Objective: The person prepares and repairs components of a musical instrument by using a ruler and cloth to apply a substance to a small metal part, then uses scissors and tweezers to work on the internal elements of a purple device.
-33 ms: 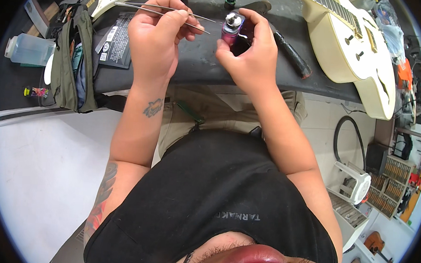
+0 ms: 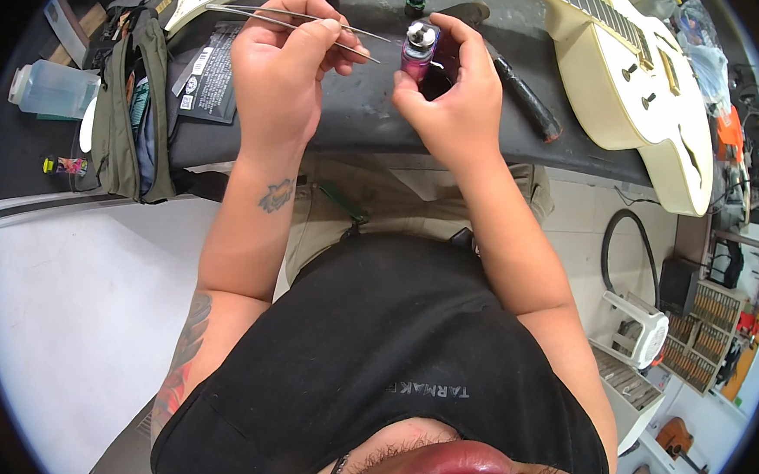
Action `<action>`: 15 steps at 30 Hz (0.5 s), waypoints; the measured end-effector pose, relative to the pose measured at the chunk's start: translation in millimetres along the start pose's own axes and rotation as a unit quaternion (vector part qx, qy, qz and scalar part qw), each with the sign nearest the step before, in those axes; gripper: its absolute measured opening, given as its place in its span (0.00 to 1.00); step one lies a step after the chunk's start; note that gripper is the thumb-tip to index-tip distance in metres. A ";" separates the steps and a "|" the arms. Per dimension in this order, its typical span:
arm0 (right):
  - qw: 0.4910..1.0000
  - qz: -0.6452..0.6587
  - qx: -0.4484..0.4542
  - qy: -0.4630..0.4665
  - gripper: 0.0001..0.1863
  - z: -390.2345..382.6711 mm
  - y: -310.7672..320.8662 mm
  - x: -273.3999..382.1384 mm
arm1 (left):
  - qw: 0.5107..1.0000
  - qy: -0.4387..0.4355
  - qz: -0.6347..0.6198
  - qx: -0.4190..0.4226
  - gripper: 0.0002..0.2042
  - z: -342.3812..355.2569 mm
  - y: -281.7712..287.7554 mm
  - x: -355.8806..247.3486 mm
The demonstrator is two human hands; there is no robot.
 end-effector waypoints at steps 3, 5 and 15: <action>0.993 0.112 -0.003 -0.027 0.35 2.4 -1.2 -8.9 | 1.000 -0.016 0.019 0.016 0.05 -7.3 -11.5 -1.8; 0.995 0.102 -0.004 -0.012 0.34 3.4 -0.9 -6.6 | 0.998 -0.024 0.057 0.018 0.05 -9.0 -21.2 -0.7; 0.993 0.114 -0.006 0.001 0.33 2.8 -1.5 -5.2 | 0.996 -0.043 0.077 0.031 0.06 -0.8 -27.7 10.3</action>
Point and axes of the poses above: each hand's wrist, its own z-axis towards the middle knuckle, its own y-axis out of the back of the hand, x = y × z, the point moved 7 cm from there along z, towards the middle knuckle, and after that the axes turned 6 degrees about y, right-handed, at the moved point
